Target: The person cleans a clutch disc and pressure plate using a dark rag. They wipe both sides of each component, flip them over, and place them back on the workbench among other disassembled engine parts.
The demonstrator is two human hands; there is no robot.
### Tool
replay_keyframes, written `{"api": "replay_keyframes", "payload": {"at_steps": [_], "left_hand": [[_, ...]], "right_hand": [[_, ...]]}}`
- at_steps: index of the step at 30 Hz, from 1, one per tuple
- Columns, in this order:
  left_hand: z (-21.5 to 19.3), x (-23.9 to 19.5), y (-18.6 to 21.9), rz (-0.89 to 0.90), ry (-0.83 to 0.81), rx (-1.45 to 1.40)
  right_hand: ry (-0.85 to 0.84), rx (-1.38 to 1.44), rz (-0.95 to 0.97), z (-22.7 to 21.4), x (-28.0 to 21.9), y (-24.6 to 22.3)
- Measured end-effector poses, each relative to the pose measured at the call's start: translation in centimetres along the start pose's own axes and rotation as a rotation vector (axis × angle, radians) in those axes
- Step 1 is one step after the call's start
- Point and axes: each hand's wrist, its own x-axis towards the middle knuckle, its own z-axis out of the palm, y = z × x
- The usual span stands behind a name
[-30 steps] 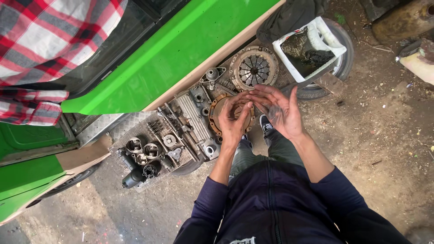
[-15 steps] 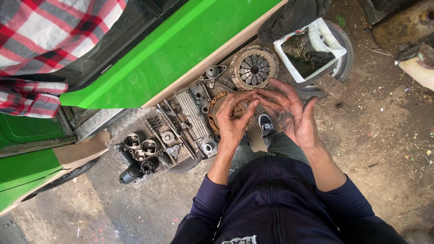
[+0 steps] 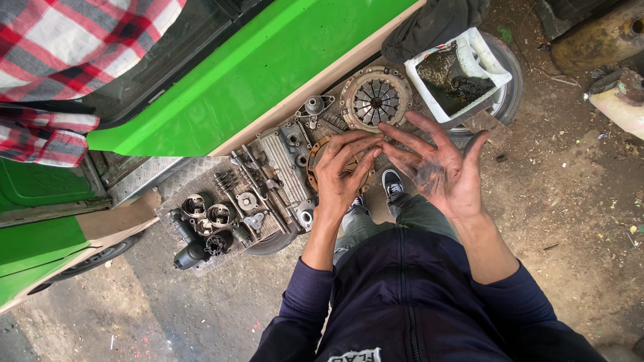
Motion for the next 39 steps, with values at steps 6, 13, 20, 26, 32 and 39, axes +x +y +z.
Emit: {"api": "replay_keyframes", "payload": {"at_steps": [6,13,20,26,32,39], "left_hand": [[-0.4,-0.1,-0.1,0.197,0.020,0.193],[0.0,-0.4,-0.7,0.196,0.050,0.244],[0.6,-1.2,-1.3,0.205,0.167,0.246],[1.7,-2.5,-6.0,0.147,0.228,0.244],[2.8,-6.7,-17.6,-0.438,0.106,0.337],[4.9,-14.4,-30.8,-0.781,-0.336,0.846]], "right_hand": [[-0.060,-0.226,-0.074,0.3,-0.4,0.2],[-0.098,-0.294,-0.146,0.5,0.1,1.0],[-0.116,-0.192,-0.159,1.1,0.0,1.6],[-0.058,0.013,-0.103,1.1,0.8,2.2],[0.115,-0.030,-0.069,-2.4,2.5,4.2],[0.472,-0.341,0.105,-14.6,8.7,7.7]]}}
